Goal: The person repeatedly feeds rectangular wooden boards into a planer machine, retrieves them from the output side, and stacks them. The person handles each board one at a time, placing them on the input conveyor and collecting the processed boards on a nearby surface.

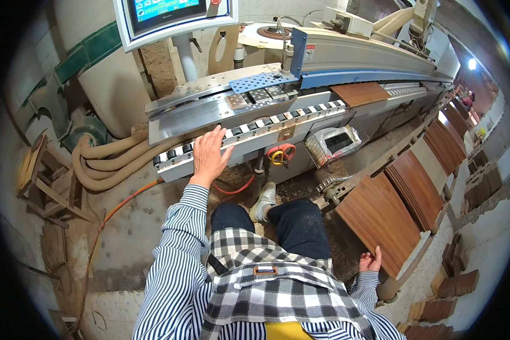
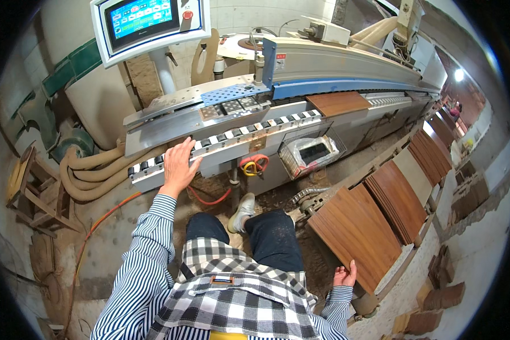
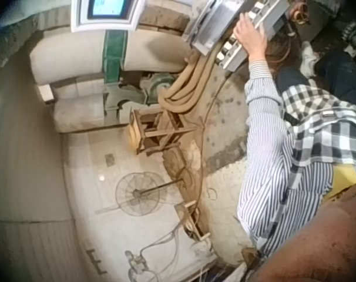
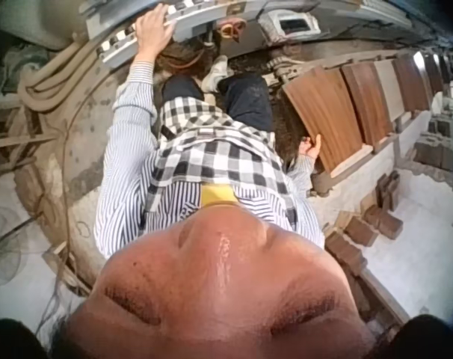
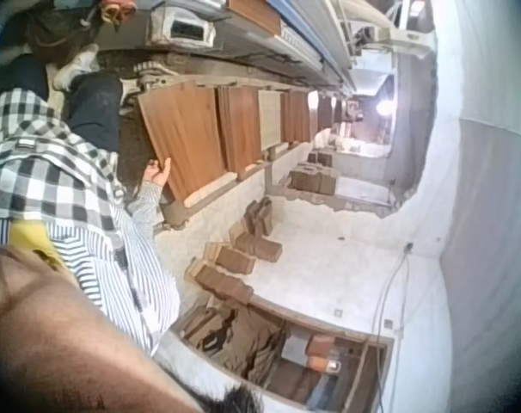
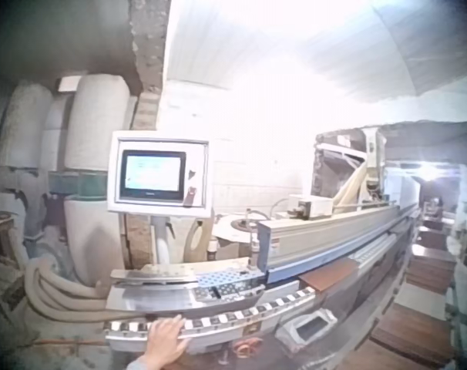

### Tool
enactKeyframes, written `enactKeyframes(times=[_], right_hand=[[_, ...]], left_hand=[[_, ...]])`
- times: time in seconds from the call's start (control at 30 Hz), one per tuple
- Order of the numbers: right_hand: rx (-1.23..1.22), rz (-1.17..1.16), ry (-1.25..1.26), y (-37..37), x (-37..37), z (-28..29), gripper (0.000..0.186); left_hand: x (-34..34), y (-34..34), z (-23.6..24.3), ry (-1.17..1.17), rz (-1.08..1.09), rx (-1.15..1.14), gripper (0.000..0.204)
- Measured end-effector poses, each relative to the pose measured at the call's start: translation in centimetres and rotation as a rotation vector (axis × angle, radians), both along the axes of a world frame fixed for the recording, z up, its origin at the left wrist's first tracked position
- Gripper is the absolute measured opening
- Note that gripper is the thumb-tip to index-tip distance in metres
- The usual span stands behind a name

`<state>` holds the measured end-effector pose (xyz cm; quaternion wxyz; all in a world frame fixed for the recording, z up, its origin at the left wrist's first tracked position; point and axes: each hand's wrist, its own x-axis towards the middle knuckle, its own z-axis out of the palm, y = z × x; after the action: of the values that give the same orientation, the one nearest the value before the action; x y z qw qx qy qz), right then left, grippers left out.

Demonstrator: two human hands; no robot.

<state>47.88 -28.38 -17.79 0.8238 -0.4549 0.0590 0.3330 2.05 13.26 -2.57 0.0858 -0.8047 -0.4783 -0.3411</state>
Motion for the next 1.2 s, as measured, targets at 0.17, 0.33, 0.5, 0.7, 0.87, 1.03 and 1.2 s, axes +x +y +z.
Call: enactKeyframes(times=[0.17, 0.33, 0.5, 0.7, 0.87, 1.03, 1.2], right_hand=[[0.075, 0.113, -0.062, 1.7, -1.3, 2.3, 0.010], [0.189, 0.395, -0.079, 7.2, -4.7, 5.2, 0.016], [0.270, 0.752, -0.106, 17.6, -10.9, 9.8, 0.018], [0.227, 1.092, -0.049, 29.4, -18.7, 11.8, 0.014], [0.344, 1.164, 0.075, 33.0, -24.6, 14.1, 0.020], [0.370, 1.172, -0.068, 30.6, -24.0, 16.2, 0.049], [0.069, 1.202, -0.517, 24.8, -18.5, 11.3, 0.035]], left_hand=[[-1.5, -1.3, 0.7, -0.050, -0.079, -0.097, 0.056], [-2.2, -6.6, 1.7, -0.141, -0.218, -0.208, 0.063], [-2.0, -12.9, 3.4, -0.139, -0.373, -0.255, 0.076], [-5.2, -14.6, 3.0, -0.049, -0.145, -0.192, 0.070], [-8.5, -11.7, 2.0, -0.095, 0.060, -0.077, 0.051], [-10.8, -7.2, 1.2, -0.130, 0.141, -0.077, 0.051], [-11.5, -3.2, 1.4, -0.151, 0.151, -0.110, 0.053]])
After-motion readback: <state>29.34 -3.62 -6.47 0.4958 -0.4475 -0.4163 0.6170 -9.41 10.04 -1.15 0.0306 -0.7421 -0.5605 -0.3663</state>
